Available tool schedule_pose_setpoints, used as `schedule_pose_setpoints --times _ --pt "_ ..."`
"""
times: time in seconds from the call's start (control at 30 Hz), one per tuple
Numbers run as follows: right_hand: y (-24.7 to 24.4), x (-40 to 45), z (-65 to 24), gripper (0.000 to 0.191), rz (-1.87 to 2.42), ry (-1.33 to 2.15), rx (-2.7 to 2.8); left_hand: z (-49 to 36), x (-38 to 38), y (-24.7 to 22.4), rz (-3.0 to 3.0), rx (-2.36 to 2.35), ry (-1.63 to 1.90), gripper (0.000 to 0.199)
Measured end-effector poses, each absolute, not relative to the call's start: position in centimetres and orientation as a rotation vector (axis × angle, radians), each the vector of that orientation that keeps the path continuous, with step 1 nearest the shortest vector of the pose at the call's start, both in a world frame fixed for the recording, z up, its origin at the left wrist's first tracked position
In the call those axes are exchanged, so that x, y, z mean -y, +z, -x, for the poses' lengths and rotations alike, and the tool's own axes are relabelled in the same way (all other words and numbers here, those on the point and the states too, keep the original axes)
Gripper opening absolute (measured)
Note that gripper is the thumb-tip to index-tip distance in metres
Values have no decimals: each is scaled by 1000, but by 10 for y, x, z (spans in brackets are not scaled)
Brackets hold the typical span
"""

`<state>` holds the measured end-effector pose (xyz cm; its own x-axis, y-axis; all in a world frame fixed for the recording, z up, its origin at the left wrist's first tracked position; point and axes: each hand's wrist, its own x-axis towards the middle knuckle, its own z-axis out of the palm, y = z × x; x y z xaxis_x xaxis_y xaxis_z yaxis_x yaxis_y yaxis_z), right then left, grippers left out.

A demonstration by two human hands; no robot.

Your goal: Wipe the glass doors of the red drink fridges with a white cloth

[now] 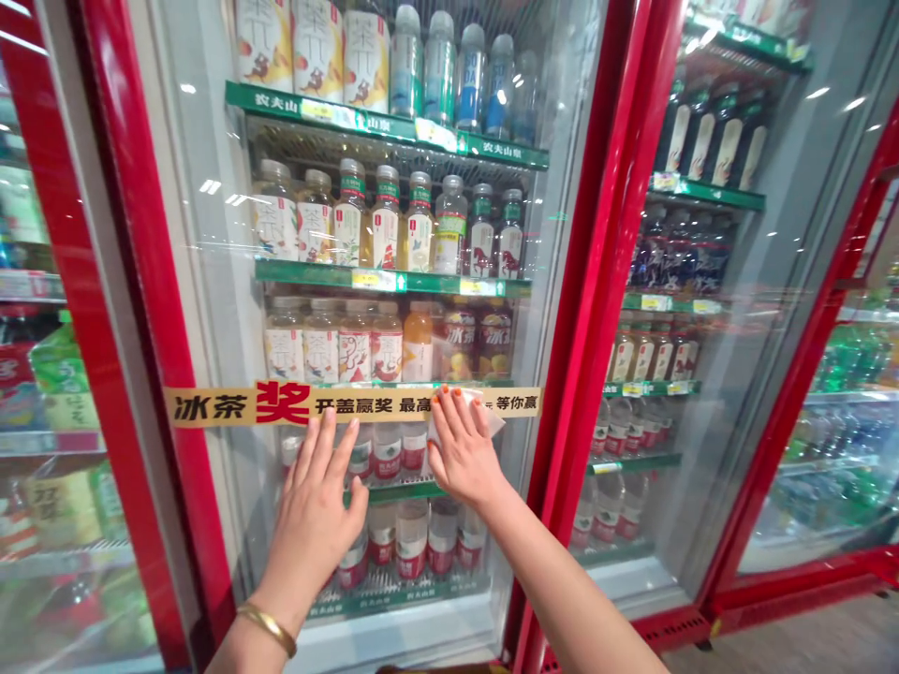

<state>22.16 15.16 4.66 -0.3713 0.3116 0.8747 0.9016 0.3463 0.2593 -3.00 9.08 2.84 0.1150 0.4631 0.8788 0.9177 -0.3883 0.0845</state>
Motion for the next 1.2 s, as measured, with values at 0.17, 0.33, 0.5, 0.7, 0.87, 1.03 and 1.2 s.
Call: schedule_pose_setpoints --times 0.17,0.33,0.5,0.7,0.87,1.03,1.2 --pt "72 -162 -273 84 1242 -915 1490 31 -90 28 1910 1329 -1204 99" --pt "135 -171 -222 82 1189 -952 1582 29 -91 26 1892 1354 -1191 99" --pt "96 -153 -214 67 801 -1169 2082 36 -90 28 1897 1344 -1145 97" --pt "107 -162 -287 78 1032 -1010 1807 41 -80 38 1971 1420 -1058 83" --pt "136 -167 -242 78 1155 -892 1725 40 -77 51 1913 1413 -1148 66" --pt "123 -166 -266 82 982 -1103 1942 61 -95 91 1725 1196 -1312 57" --pt "194 -176 -285 83 1125 -1076 1579 61 -117 158 1657 1046 -1306 72"
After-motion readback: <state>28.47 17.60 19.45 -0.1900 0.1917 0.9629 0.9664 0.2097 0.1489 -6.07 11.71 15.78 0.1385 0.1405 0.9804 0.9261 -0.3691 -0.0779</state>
